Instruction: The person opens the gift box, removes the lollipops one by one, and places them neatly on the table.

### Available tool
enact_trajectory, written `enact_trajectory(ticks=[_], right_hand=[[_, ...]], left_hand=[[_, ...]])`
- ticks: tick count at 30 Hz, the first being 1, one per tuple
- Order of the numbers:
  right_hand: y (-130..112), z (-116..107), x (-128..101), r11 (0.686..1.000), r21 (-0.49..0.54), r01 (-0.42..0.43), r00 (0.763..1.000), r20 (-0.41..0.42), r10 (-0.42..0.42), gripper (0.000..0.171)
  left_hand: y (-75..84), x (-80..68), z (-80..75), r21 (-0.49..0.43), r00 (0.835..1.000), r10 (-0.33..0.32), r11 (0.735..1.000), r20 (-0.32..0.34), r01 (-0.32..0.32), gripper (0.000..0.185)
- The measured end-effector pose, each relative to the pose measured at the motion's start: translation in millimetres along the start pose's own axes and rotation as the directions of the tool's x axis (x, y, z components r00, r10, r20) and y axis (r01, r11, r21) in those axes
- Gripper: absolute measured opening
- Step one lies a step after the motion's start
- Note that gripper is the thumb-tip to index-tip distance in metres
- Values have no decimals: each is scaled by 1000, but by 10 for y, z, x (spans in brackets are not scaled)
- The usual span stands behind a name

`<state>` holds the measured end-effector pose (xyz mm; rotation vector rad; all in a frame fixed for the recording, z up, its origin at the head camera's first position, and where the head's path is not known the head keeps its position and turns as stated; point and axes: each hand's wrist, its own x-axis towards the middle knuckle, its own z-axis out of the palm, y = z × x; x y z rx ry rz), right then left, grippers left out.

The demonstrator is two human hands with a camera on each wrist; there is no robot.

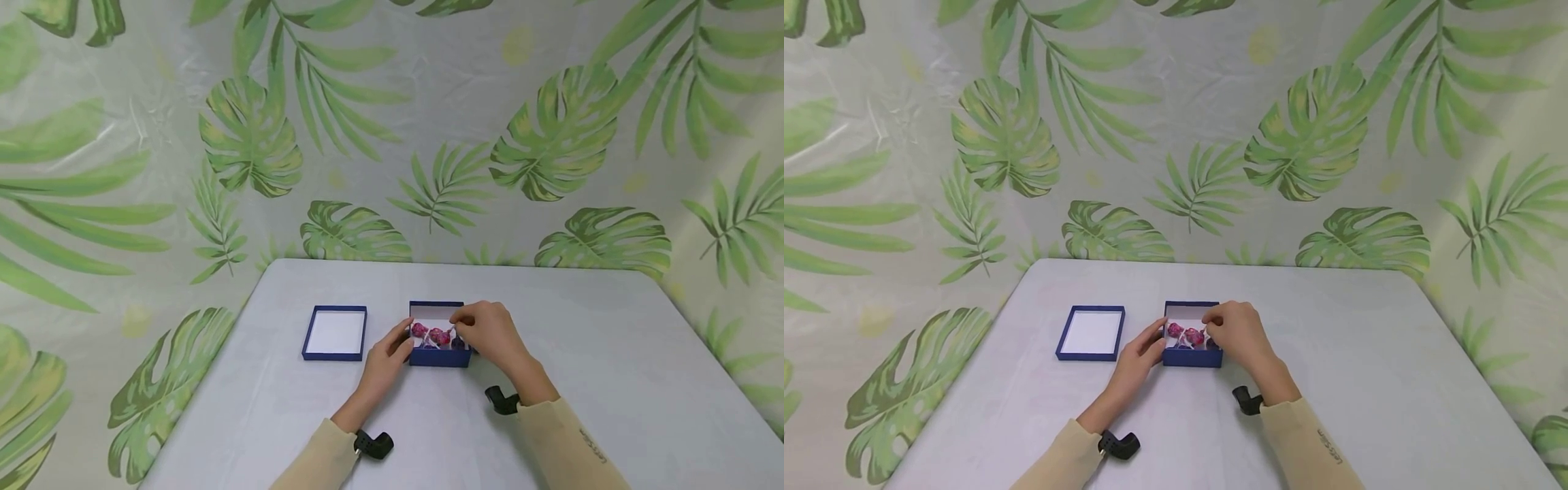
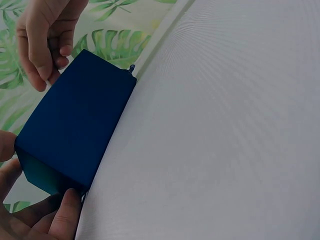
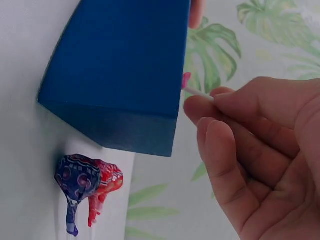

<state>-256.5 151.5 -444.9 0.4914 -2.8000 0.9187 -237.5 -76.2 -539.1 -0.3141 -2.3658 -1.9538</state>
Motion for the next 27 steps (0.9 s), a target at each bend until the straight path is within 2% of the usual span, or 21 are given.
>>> enact_trajectory(ticks=[9, 18, 27], right_hand=[[9, -108, -49, 998, 62, 16, 994, -107, -10, 12], [24, -186, -91, 995, 92, -25, 990, -136, 37, 12], [51, -277, -142, 996, 84, -34, 985, -166, 48, 12]], left_hand=[[-14, 10, -4, 10, 1000, -14, 1000, -2, 14, 44], [-22, 23, 22, -13, 1000, -4, 1000, -13, 4, 45], [2, 2, 7, -6, 1000, -1, 1000, -16, 1, 45]])
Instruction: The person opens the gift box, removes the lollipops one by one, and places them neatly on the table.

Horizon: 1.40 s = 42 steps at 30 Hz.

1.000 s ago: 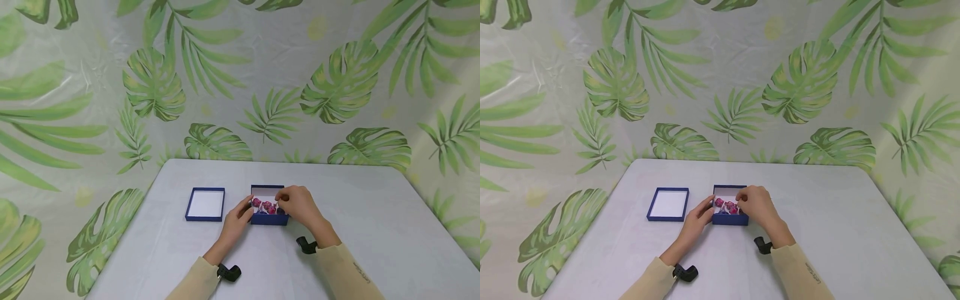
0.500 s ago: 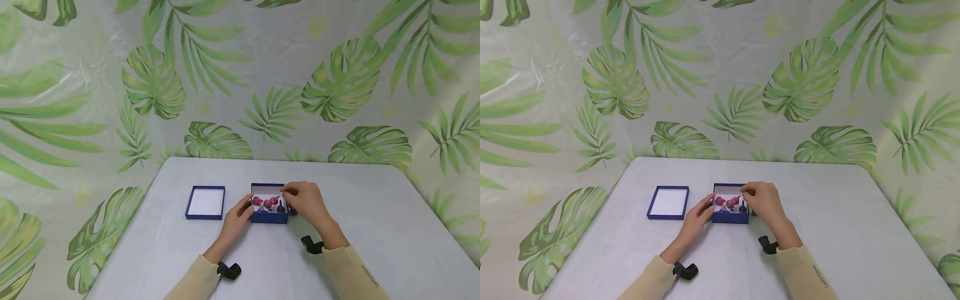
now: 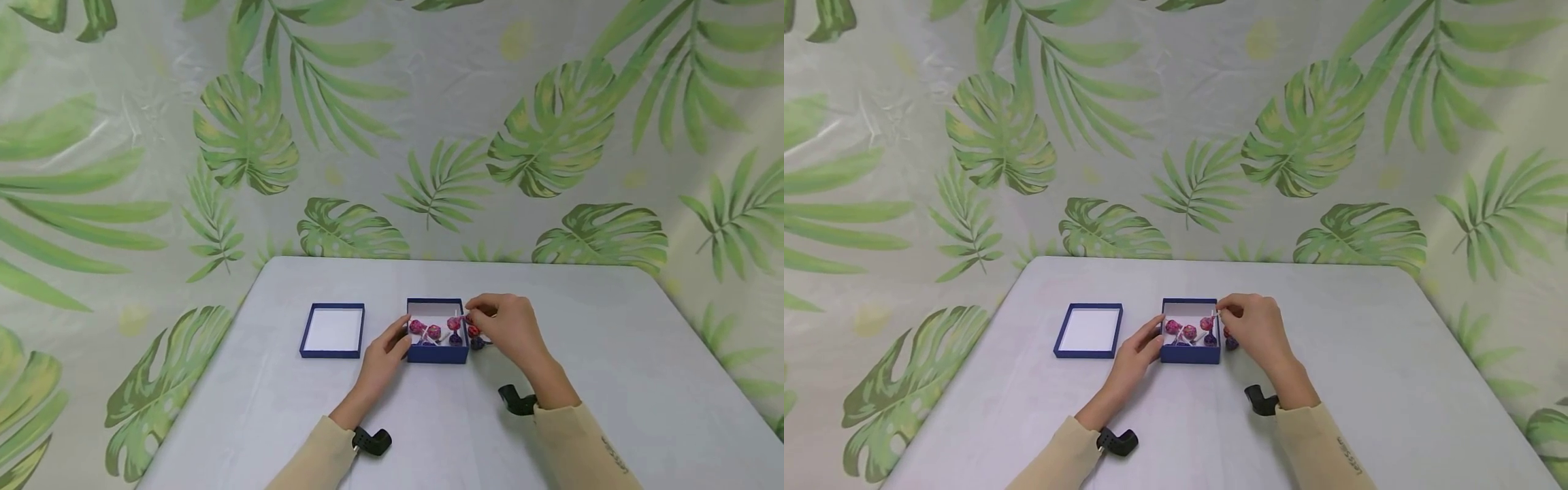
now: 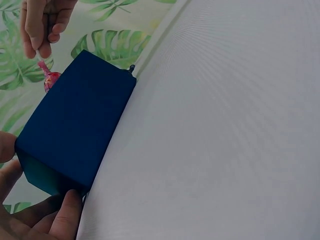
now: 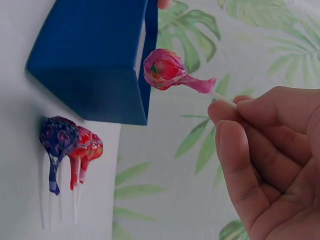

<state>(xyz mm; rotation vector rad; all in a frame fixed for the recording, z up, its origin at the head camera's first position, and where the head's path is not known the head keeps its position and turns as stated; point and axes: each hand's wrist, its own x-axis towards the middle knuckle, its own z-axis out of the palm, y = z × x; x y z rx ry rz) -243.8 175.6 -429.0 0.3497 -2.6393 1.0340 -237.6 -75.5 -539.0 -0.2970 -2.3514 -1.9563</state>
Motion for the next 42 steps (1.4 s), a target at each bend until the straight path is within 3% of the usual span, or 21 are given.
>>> enact_trajectory(ticks=[22, 38, 42], right_hand=[[177, -223, -134, 999, -50, 0, 999, -47, -2, 10], [300, -307, -285, 998, -62, -24, 1000, -10, 24, 10], [325, -321, -328, 997, -43, -62, 998, 31, 63, 9]], left_hand=[[4, 1, -5, 19, 1000, -4, 1000, 0, 4, 44], [16, -5, -8, 42, 1000, -15, 999, -4, 15, 46], [14, -8, -12, 38, 1000, -16, 999, -7, 17, 45]])
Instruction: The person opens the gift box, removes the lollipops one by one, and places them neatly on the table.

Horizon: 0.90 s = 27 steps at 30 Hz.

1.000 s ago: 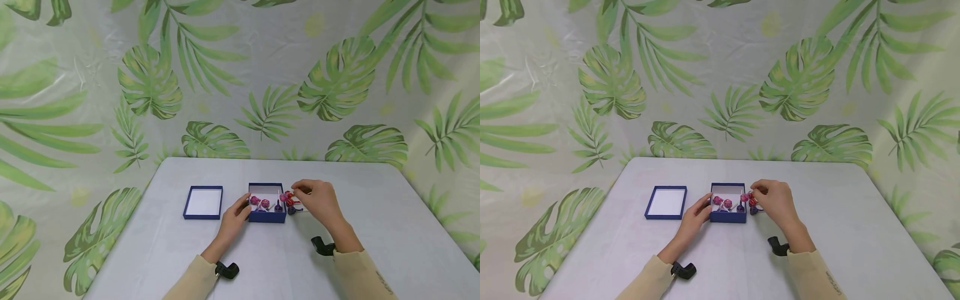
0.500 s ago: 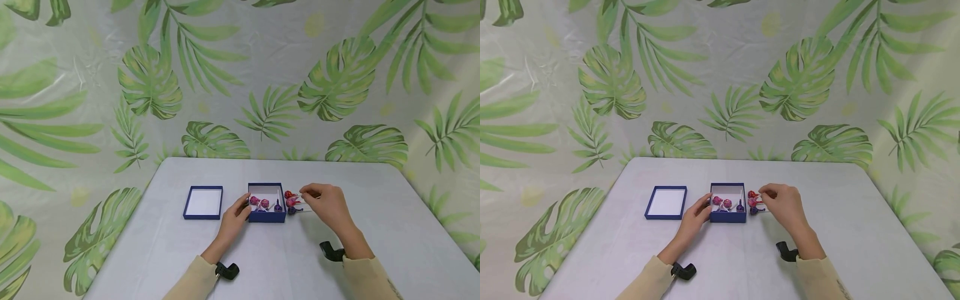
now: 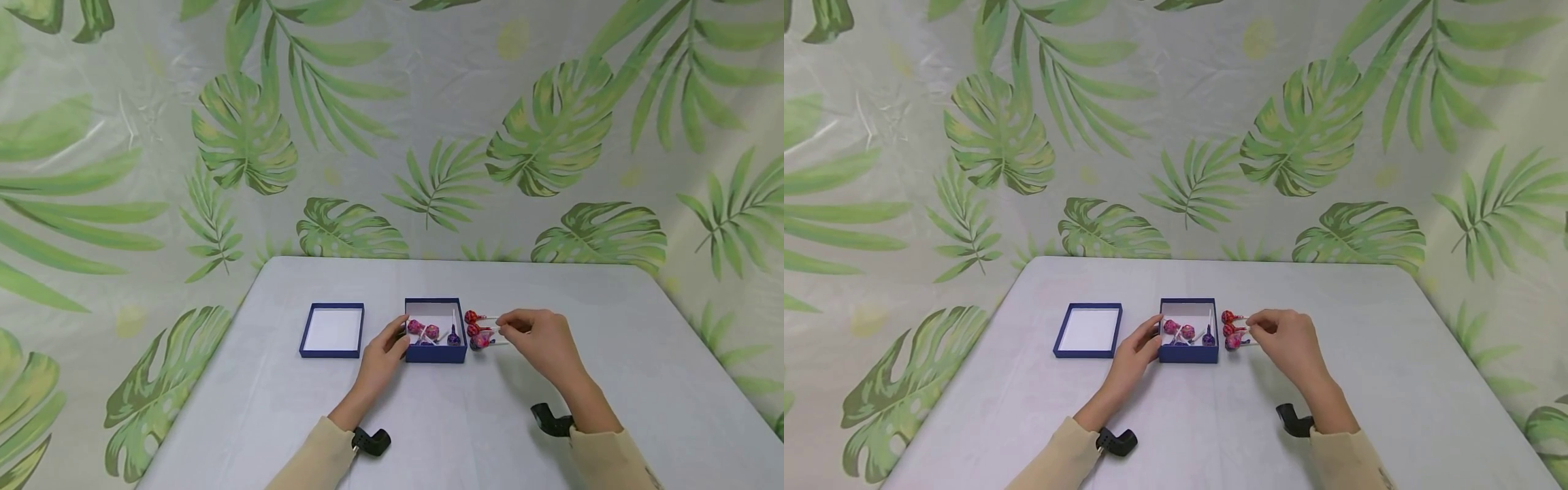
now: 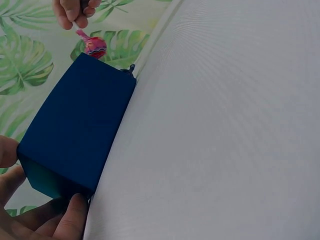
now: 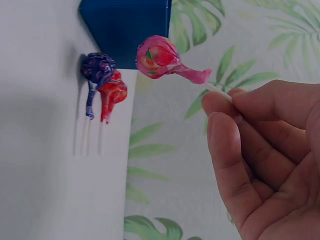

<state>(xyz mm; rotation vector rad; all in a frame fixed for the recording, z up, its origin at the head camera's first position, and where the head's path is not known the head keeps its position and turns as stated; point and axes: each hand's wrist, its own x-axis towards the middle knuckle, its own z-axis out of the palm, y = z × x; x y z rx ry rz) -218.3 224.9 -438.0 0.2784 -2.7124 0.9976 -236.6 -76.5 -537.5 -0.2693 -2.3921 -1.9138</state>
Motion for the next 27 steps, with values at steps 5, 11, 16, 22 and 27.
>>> enact_trajectory(ticks=[5, 11, 16, 22, 27], right_hand=[[47, 26, -50, 998, 20, -60, 997, 55, 59, 9], [145, 89, -64, 990, 54, -128, 987, 103, 122, 11], [224, 155, -68, 982, 82, -168, 979, 128, 157, 14], [296, 212, -77, 977, 97, -191, 975, 134, 178, 17], [359, 234, -72, 972, 104, -210, 971, 141, 194, 16]], left_hand=[[6, -1, -1, -1, 1000, -4, 1000, -1, 4, 45], [22, -6, -2, 1, 1000, -3, 1000, -4, 3, 45], [23, -6, -4, -8, 1000, -10, 1000, -3, 10, 44], [2, 3, -3, -11, 1000, -9, 1000, -10, 9, 44], [-3, 1, -5, -27, 1000, -4, 1000, -2, 4, 43]])
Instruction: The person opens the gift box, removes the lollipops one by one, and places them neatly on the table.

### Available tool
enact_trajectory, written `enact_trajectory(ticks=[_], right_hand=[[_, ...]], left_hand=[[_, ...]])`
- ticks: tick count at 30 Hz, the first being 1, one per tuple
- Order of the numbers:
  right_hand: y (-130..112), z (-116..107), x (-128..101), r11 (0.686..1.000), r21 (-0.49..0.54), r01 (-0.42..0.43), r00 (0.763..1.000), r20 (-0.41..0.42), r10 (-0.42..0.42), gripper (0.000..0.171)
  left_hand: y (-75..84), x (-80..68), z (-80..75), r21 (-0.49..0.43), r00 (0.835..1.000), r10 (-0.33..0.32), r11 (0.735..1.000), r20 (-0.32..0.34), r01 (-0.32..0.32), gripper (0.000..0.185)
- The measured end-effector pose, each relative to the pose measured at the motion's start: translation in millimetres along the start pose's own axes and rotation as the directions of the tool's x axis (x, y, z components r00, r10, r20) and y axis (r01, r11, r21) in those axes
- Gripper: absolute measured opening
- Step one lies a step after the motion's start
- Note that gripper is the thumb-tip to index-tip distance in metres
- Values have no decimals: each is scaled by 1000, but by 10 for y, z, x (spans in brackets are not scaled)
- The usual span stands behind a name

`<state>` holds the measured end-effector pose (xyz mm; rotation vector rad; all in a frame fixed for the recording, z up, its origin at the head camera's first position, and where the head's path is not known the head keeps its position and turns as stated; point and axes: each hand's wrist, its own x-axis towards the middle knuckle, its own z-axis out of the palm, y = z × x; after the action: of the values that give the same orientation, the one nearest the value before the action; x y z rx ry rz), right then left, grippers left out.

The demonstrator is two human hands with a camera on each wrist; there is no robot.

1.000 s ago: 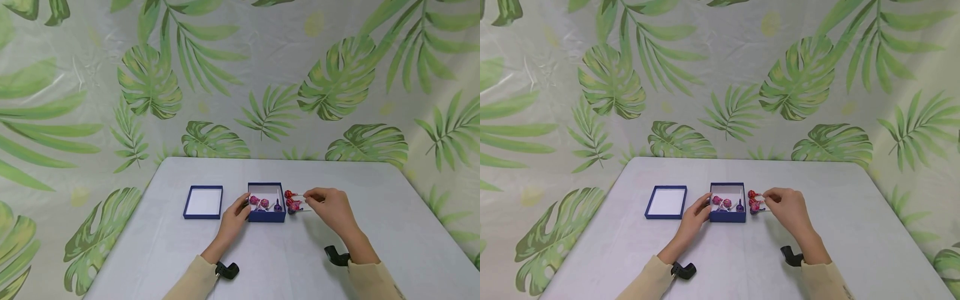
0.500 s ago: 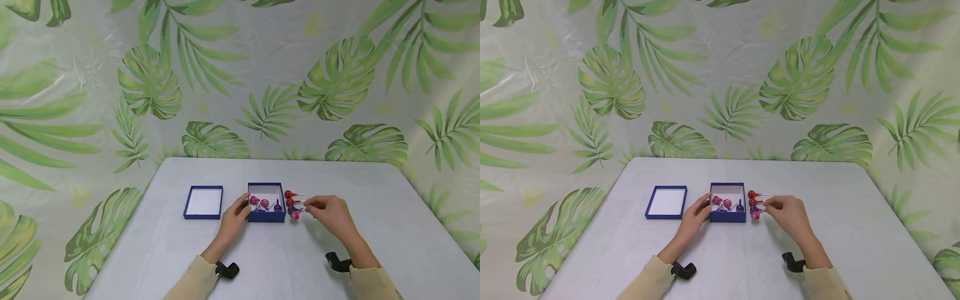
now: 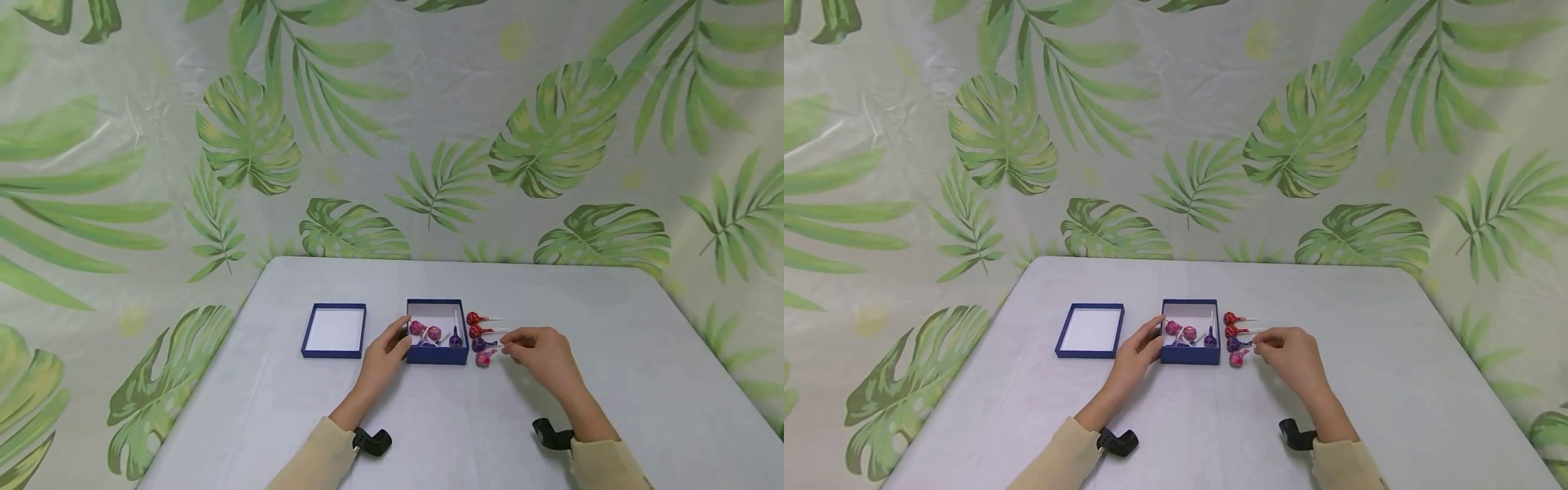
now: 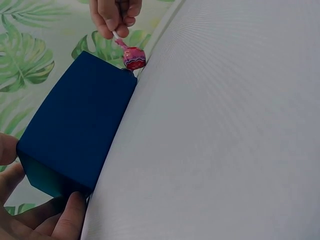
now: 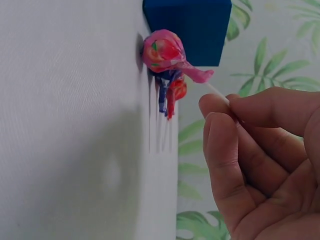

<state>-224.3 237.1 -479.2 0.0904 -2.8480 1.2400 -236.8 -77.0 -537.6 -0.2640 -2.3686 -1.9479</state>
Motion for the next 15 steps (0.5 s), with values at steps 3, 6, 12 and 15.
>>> enact_trajectory(ticks=[3, 6, 12, 15], right_hand=[[46, -5, 19, 1000, -6, -13, 1000, 23, 13, 15], [100, -3, 44, 999, -30, -20, 998, 53, 22, 14], [200, 12, 67, 994, -112, -16, 996, 84, 26, 10], [229, 20, 70, 990, -141, -8, 995, 98, 22, 9]], left_hand=[[7, -2, -4, -2, 1000, -11, 1000, 4, 11, 43], [14, -2, -6, 2, 1000, -20, 1000, -1, 20, 44], [19, -8, 3, -7, 1000, 1, 1000, -2, -1, 43], [13, -7, 5, 1, 1000, 3, 1000, -5, -3, 43]])
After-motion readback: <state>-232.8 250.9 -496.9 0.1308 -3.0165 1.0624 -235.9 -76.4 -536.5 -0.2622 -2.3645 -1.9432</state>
